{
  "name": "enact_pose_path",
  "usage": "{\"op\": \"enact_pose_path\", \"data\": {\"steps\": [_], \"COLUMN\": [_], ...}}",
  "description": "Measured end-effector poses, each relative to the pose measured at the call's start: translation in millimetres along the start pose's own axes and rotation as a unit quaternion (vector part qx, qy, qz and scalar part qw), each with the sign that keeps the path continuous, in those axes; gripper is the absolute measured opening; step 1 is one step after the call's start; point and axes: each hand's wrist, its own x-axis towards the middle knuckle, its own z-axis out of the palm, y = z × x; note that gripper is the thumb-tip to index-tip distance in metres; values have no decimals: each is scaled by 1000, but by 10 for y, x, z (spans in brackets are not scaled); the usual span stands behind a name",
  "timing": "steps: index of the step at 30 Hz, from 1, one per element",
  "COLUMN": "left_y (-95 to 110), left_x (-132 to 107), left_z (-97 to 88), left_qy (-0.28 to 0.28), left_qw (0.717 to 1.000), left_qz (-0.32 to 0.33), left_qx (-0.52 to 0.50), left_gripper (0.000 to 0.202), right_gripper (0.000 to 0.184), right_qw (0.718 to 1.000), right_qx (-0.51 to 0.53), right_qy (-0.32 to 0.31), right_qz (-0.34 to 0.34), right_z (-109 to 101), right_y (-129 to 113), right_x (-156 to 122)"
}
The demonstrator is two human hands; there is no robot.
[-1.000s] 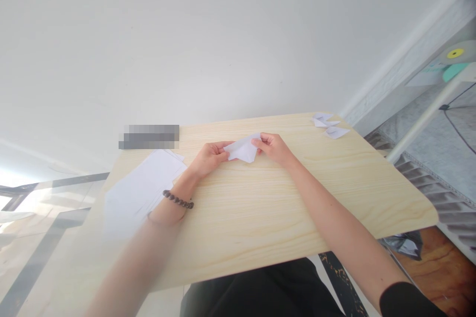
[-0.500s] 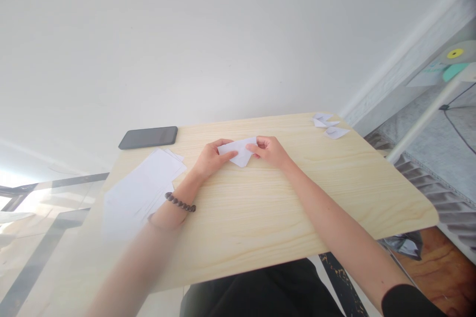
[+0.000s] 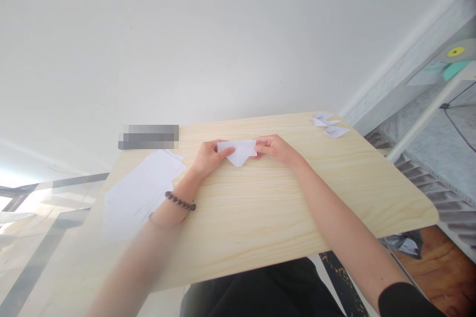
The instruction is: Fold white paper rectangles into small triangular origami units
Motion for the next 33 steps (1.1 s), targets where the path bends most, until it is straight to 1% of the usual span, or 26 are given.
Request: {"op": "enact_pose_path", "data": {"steps": [3,7,12,16,18,23,25,27,29,31,33], "left_y": [-24,-62,-61,-42,-35,-17,-14,-16,-16,-11,-4], "left_x": [13,33,29,15,11,10,11,11,6,-2,-8], "left_z": [-3,-19,-38,-25,-17,-14,-14,-11,-8,-10,-22], "left_qy": [-4,-5,-8,-6,-4,13,27,42,61,86,112], "left_qw": [1000,1000,1000,1000,1000,998,997,995,990,981,967], "left_qz": [3,8,6,12,16,38,52,68,98,141,182], "left_qx": [-8,-22,-5,3,8,39,50,65,82,106,140], "left_gripper": [38,39,39,39,39,38,36,35,32,28,23], "right_gripper": [36,41,36,23,21,27,28,28,26,25,25], "right_qw": [999,997,997,999,1000,995,988,978,967,957,953], "right_qx": [40,64,79,34,2,-51,-84,-109,-117,-108,-89], "right_qy": [-19,-28,-21,-28,-4,83,124,166,208,245,264], "right_qz": [18,17,2,-19,-20,-18,-33,-66,-95,-108,-119], "right_z": [-19,-24,-10,25,53,121,140,156,174,194,211], "right_y": [13,47,35,19,33,93,106,113,114,111,107], "right_x": [2,15,9,9,15,28,38,56,77,92,95]}}
